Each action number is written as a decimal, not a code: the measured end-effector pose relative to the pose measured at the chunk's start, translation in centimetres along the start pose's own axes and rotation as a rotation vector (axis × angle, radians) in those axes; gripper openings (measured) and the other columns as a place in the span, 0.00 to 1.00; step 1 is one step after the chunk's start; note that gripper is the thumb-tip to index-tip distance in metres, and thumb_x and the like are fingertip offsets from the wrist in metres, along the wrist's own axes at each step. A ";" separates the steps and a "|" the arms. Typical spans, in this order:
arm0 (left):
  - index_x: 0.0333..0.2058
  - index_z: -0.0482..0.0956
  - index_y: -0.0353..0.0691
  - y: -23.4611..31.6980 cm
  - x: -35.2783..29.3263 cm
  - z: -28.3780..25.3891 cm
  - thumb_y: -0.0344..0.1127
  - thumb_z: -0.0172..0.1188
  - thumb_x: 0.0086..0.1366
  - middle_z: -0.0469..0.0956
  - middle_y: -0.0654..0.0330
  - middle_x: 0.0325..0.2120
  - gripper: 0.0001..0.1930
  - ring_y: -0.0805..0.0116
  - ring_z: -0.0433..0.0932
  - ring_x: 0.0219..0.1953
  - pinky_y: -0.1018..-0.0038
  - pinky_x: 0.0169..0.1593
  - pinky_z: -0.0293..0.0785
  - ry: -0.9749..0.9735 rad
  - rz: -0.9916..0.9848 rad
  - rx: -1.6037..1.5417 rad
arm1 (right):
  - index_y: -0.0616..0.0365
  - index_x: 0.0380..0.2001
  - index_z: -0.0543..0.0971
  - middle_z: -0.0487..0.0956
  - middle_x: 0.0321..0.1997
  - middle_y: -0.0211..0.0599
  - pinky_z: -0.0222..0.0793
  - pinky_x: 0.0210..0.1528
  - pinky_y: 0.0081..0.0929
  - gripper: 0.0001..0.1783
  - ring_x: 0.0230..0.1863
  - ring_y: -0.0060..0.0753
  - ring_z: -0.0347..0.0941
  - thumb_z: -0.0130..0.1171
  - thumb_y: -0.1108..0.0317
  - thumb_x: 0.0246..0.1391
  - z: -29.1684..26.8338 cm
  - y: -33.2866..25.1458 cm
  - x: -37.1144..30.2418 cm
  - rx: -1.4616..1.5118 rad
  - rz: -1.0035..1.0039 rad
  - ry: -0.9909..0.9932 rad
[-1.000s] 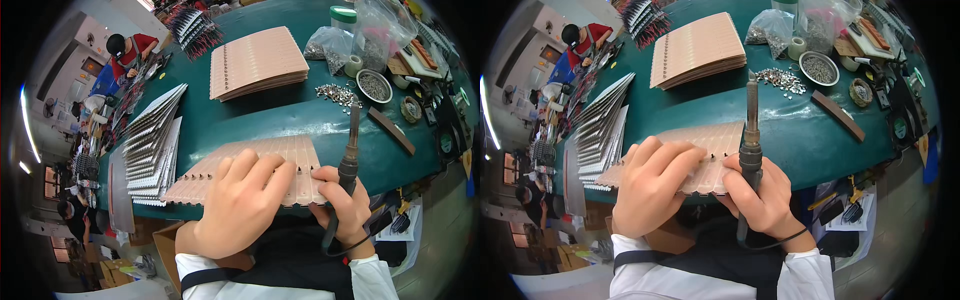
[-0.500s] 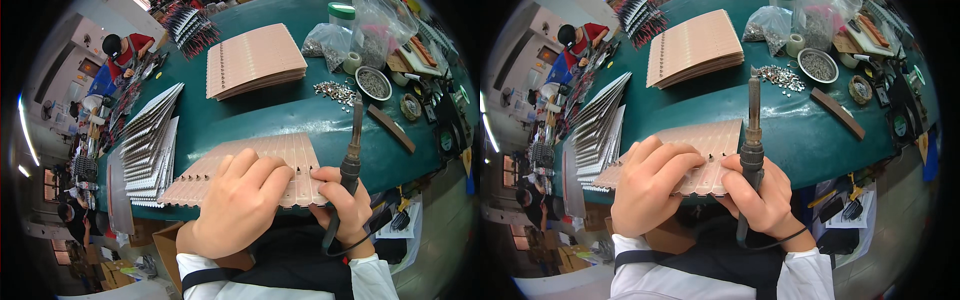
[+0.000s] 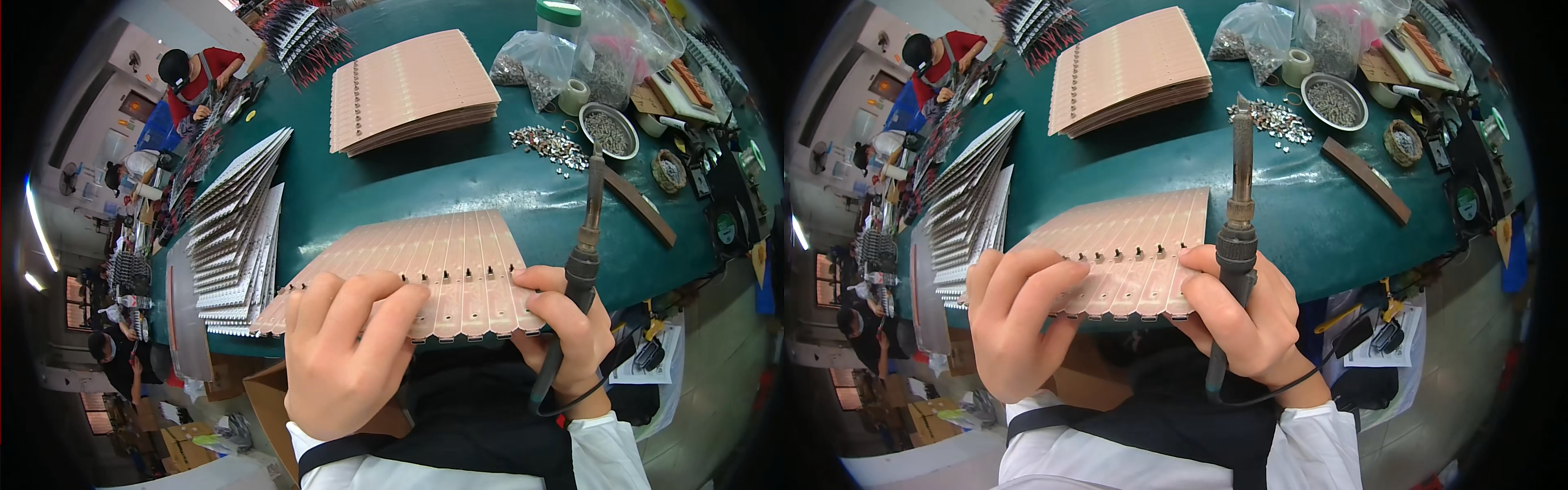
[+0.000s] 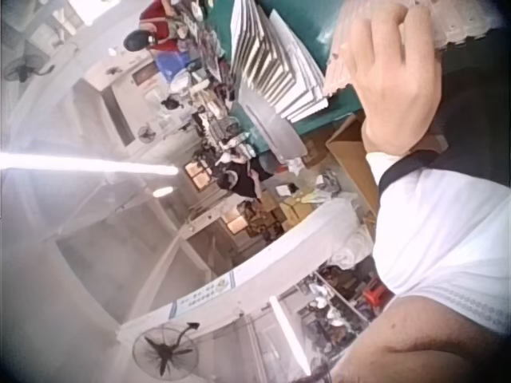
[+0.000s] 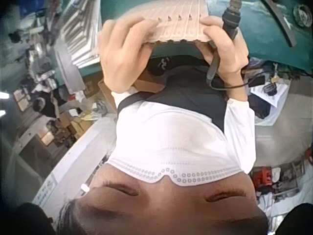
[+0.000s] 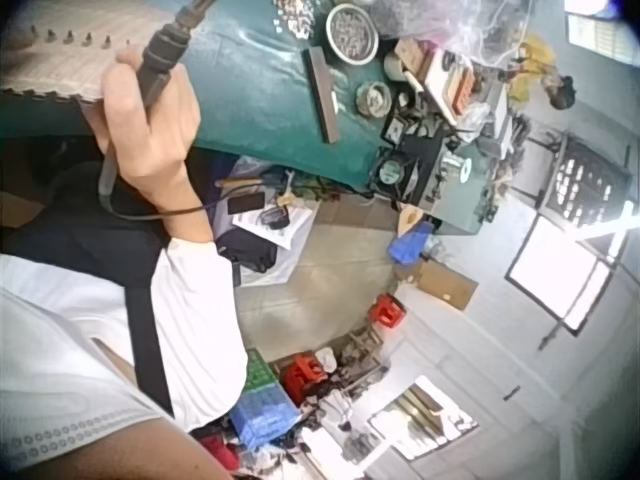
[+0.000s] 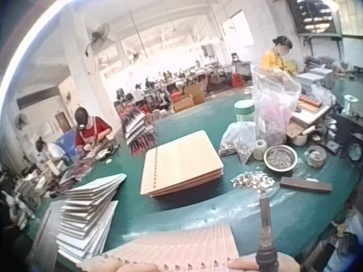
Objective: The person picks up circuit board panels, turns them over on the table, and solders the components along the edge using a soldering iron.
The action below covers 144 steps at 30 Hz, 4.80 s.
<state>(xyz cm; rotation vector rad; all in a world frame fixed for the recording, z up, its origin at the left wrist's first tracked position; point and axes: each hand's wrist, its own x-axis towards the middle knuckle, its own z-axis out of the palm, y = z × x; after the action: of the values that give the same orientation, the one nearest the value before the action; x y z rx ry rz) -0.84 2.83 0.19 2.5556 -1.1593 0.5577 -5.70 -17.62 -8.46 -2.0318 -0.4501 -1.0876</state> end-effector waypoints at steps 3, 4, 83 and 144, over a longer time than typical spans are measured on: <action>0.34 0.81 0.44 -0.5 -0.4 -0.1 0.25 0.65 0.33 0.77 0.66 0.32 0.21 0.66 0.70 0.31 0.69 0.36 0.61 -0.014 0.007 -0.035 | 0.60 0.40 0.73 0.80 0.39 0.50 0.77 0.33 0.33 0.27 0.32 0.47 0.78 0.74 0.75 0.33 0.0 -0.2 0.0 0.002 0.014 -0.005; 0.34 0.81 0.44 -0.6 -0.4 0.0 0.25 0.65 0.33 0.77 0.66 0.32 0.21 0.66 0.70 0.31 0.69 0.36 0.61 -0.012 0.008 -0.043 | 0.59 0.40 0.73 0.80 0.41 0.51 0.76 0.34 0.32 0.27 0.32 0.45 0.78 0.74 0.76 0.34 0.1 -0.1 -0.1 0.036 0.038 0.014; 0.30 0.79 0.42 -1.8 -0.1 0.5 0.30 0.64 0.39 0.75 0.67 0.28 0.14 0.69 0.70 0.29 0.72 0.32 0.60 0.064 0.154 -0.079 | 0.53 0.34 0.70 0.81 0.47 0.44 0.69 0.51 0.32 0.21 0.48 0.44 0.76 0.73 0.72 0.38 -0.1 3.1 4.1 0.693 0.204 -0.427; 0.43 0.74 0.38 -8.7 -15.2 -2.0 0.27 0.60 0.66 0.78 0.60 0.42 0.08 0.72 0.76 0.41 0.75 0.47 0.72 0.961 -0.747 -1.022 | 0.53 0.36 0.57 0.78 0.46 0.57 0.66 0.50 0.31 0.20 0.43 0.37 0.72 0.62 0.66 0.58 -5.1 5.9 -3.9 0.502 0.284 0.247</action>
<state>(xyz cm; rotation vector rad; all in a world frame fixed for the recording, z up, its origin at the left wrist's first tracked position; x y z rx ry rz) -3.85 19.13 -5.69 1.3304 -0.0278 0.6271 -7.07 -25.16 -12.67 -1.4482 -0.2619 -0.9231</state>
